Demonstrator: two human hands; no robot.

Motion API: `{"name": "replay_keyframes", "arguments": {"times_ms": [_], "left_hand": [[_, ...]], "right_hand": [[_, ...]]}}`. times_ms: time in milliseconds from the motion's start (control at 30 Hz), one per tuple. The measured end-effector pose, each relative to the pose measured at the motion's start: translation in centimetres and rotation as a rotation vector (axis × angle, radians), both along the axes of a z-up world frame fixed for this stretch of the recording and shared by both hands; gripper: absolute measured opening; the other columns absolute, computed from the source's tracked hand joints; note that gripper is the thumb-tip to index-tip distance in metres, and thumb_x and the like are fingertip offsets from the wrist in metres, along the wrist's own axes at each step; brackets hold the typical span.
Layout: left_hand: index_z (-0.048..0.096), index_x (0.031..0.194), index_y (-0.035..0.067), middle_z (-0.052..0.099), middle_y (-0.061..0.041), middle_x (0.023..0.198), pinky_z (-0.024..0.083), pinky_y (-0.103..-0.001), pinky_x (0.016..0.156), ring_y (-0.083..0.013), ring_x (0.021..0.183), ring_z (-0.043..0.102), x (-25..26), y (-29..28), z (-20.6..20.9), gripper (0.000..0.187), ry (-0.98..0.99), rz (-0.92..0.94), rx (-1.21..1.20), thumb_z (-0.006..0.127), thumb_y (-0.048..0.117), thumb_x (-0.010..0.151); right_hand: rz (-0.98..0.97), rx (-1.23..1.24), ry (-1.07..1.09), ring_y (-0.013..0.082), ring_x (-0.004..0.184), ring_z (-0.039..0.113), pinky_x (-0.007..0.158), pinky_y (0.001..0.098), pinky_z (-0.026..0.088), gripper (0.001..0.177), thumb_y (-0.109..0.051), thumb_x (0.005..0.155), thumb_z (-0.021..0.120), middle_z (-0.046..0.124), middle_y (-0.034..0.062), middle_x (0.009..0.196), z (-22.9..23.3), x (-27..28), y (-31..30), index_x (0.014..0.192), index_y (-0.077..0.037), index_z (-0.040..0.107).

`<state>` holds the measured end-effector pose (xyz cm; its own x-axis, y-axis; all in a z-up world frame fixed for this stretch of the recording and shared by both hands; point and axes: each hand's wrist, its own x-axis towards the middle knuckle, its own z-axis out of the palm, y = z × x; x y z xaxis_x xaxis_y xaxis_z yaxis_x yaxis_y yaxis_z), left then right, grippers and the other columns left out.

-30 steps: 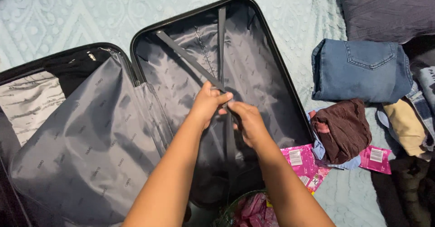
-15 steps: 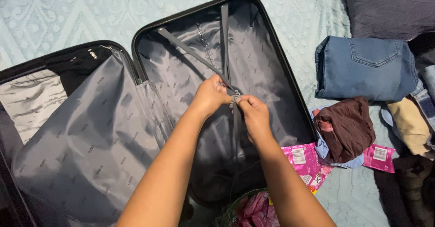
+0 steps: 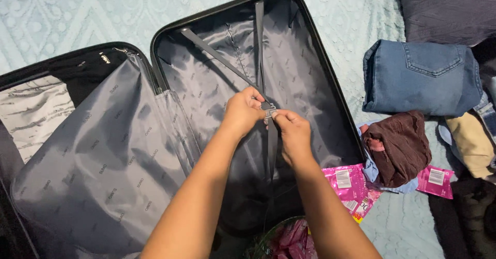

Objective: The user is seen packing clothes and various toiletries into a suitcase.

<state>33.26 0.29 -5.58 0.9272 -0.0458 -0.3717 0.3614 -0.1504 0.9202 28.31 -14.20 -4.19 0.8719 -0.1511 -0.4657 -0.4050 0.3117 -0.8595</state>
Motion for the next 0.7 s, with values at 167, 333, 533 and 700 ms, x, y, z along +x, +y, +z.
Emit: {"name": "replay_keyframes", "arguments": {"times_ms": [167, 333, 533, 700], "left_hand": [[0.063, 0.09, 0.005, 0.061, 0.003, 0.07, 0.049, -0.025, 0.057, -0.0076, 0.063, 0.056, -0.2, -0.1, 1.2, 0.033, 0.047, 0.003, 0.033, 0.083, -0.004, 0.066], [0.063, 0.088, 0.004, 0.057, 0.004, 0.069, 0.044, -0.024, 0.056, -0.0057, 0.063, 0.05, -0.5, -0.3, -0.8, 0.031, 0.042, 0.023, 0.02, 0.084, -0.004, 0.068], [0.062, 0.088, 0.004, 0.062, 0.001, 0.069, 0.046, -0.024, 0.056, -0.0077, 0.061, 0.056, -0.7, -0.1, -1.1, 0.025, 0.109, 0.015, -0.275, 0.075, -0.01, 0.073], [0.057, 0.086, 0.005, 0.056, 0.002, 0.067, 0.043, -0.026, 0.052, -0.0071, 0.061, 0.052, -1.4, -1.7, -0.3, 0.026, 0.088, 0.118, -0.182, 0.075, -0.009, 0.073]], "right_hand": [[0.036, -0.02, -0.005, 0.0138, 0.07, 0.067, 0.067, 0.0258, 0.054, 0.013, -0.003, 0.092, 0.065, 0.074, 0.0097, 0.084, -1.0, -0.3, -0.3, 0.098, 0.006, 0.072], [-0.004, -0.078, -0.06, 0.0128, 0.073, 0.065, 0.068, 0.0255, 0.052, 0.013, -0.002, 0.094, 0.065, 0.072, 0.0091, 0.086, -2.0, -0.4, -0.1, 0.1, 0.008, 0.072], [-0.086, 0.245, 0.11, 0.0149, 0.077, 0.066, 0.073, 0.0268, 0.055, 0.013, -0.002, 0.094, 0.058, 0.071, 0.009, 0.089, -2.2, -0.3, -0.1, 0.104, 0.003, 0.066], [-0.094, 0.303, 0.14, 0.0138, 0.074, 0.063, 0.071, 0.0275, 0.053, 0.009, -0.004, 0.096, 0.06, 0.067, 0.0058, 0.087, -2.5, -0.4, -0.2, 0.104, -0.002, 0.062]]}}
